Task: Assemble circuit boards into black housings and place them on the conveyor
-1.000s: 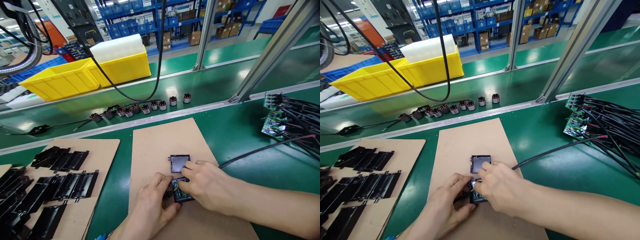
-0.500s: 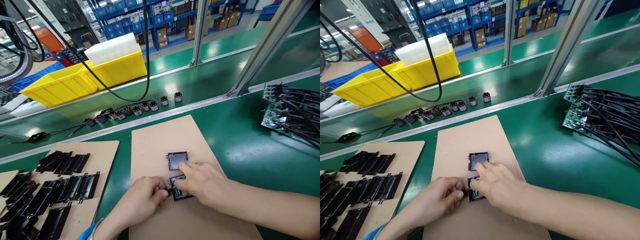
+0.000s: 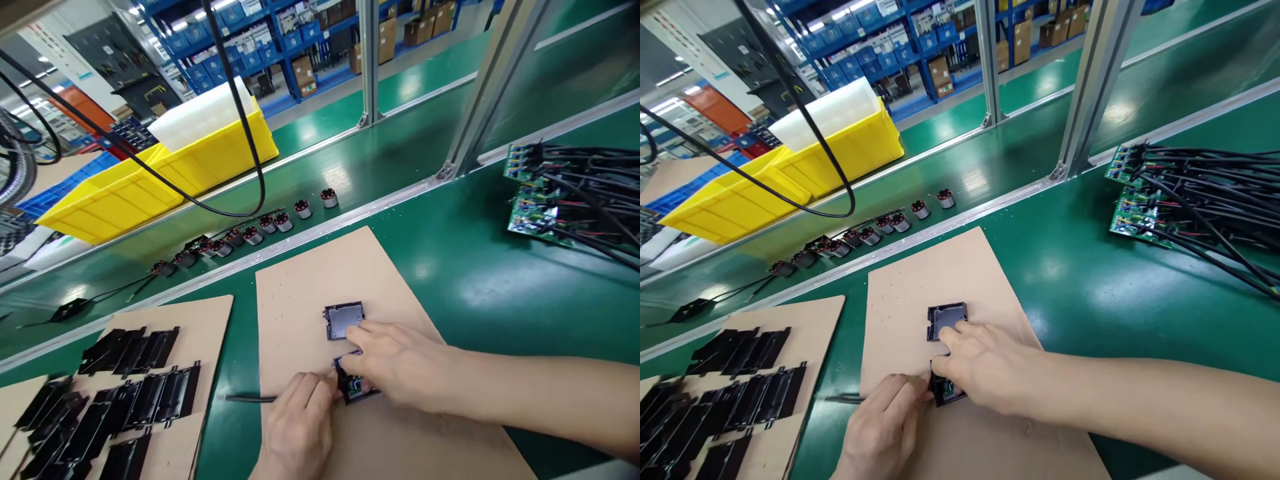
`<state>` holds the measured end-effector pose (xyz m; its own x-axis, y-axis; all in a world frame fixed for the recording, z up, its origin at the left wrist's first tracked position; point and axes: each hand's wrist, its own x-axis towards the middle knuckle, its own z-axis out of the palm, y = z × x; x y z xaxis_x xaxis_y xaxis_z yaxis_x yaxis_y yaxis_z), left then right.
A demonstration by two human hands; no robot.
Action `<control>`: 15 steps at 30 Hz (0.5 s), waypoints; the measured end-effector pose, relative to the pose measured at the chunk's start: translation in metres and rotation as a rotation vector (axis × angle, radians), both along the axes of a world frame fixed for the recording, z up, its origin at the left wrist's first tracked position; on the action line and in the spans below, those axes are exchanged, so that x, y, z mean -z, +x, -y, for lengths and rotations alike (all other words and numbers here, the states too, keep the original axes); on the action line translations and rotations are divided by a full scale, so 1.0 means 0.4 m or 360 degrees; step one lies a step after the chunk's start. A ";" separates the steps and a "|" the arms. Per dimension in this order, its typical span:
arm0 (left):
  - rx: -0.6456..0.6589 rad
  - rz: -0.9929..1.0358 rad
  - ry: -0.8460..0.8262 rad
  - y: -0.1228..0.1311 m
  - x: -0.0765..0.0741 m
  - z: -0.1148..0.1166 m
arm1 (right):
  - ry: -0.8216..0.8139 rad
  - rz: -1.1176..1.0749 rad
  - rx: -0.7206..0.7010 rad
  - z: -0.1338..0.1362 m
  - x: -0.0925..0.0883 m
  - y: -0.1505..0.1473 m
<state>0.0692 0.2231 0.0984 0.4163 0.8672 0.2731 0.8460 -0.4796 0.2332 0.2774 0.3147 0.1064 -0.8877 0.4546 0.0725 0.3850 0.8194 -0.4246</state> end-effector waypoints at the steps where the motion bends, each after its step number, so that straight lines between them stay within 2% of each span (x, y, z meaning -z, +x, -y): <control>1: -0.0001 -0.0095 0.0048 0.000 0.008 0.008 | 0.0001 0.0013 -0.0005 -0.001 -0.004 -0.001; 4: -0.0051 -0.0480 0.0222 0.014 0.016 0.030 | -0.0006 0.0030 -0.0028 -0.006 -0.010 -0.006; 8: -0.0086 -0.0821 0.0194 0.038 0.001 0.044 | -0.0030 -0.0014 -0.0027 -0.017 -0.009 -0.005; 11: -0.0093 -0.0809 0.0196 0.037 0.000 0.047 | 0.0067 0.0020 -0.0011 -0.015 -0.018 -0.006; 15: -0.0126 -0.0662 0.0165 0.027 0.023 0.059 | 0.0276 0.0026 -0.0003 0.023 -0.025 -0.025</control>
